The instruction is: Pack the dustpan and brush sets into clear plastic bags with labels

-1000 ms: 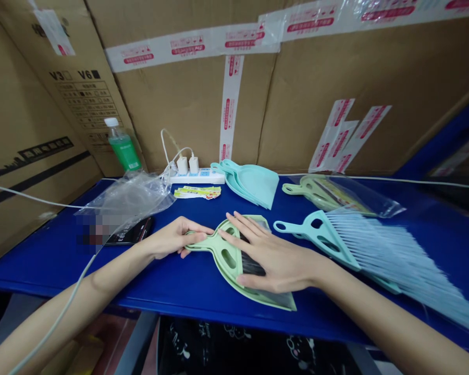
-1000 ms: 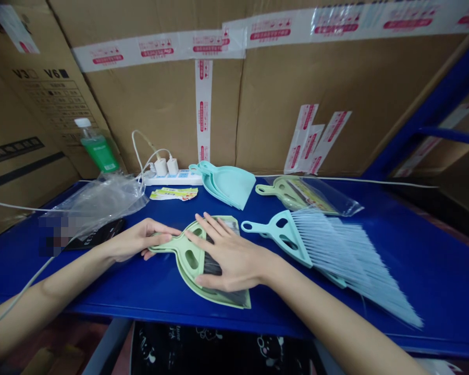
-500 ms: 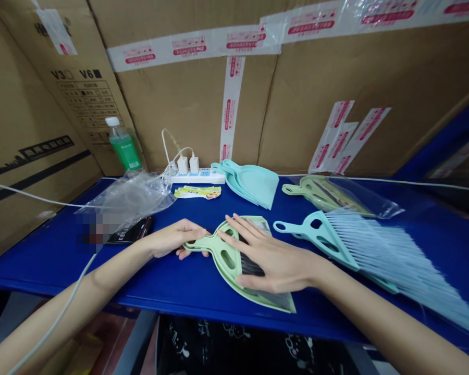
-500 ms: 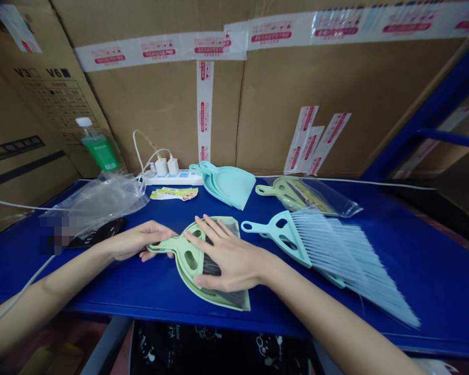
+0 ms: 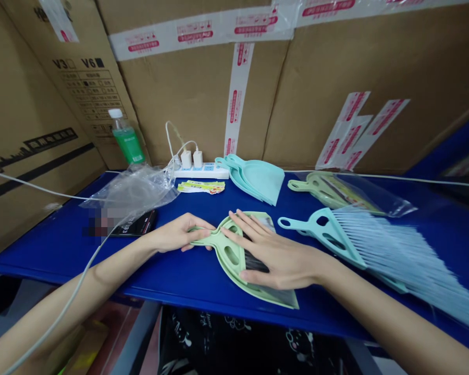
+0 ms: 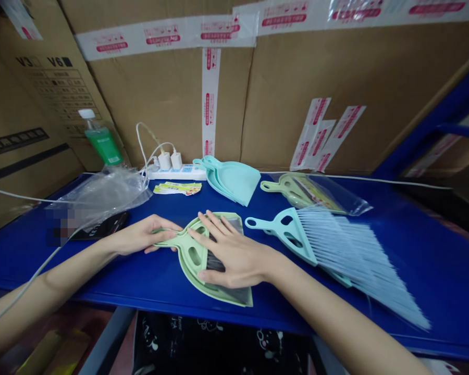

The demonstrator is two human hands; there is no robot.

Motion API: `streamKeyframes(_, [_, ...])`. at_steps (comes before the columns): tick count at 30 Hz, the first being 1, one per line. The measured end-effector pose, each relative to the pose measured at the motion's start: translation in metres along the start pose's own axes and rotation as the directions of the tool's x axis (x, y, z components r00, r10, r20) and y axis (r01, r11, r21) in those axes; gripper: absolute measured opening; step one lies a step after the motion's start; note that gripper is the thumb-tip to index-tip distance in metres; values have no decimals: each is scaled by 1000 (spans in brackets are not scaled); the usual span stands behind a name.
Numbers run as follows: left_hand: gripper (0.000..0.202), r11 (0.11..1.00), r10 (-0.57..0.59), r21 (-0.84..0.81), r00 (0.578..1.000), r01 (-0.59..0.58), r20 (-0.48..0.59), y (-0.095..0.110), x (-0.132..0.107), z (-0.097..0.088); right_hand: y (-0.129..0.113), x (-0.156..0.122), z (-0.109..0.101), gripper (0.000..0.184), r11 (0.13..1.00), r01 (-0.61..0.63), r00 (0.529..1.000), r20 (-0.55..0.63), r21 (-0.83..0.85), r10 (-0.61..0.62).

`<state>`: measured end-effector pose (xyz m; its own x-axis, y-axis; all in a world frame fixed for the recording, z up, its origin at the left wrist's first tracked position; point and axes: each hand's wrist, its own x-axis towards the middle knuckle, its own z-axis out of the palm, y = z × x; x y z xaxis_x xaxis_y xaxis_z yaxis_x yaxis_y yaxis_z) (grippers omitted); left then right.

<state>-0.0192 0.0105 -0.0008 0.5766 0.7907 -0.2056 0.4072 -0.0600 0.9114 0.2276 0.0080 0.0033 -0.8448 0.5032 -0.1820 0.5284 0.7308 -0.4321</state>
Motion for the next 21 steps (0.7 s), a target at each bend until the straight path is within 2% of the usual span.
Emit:
streamKeyframes(9, [35,1000,27,2,997,-27,66,-1,1,-4,1,0,1,85,1000,13,1000,-7,-7,-13])
streamKeyframes(16, [37,1000,5,15,999,-6,42,-2,1,-4,5,-2,-2,88,1000,7,1000,-26,21,-7])
streamKeyframes(21, [38,1000,4,28,999,-5,39,-1,1,-6,4,-4,-8,85,999,-13,998,-61,-31,11])
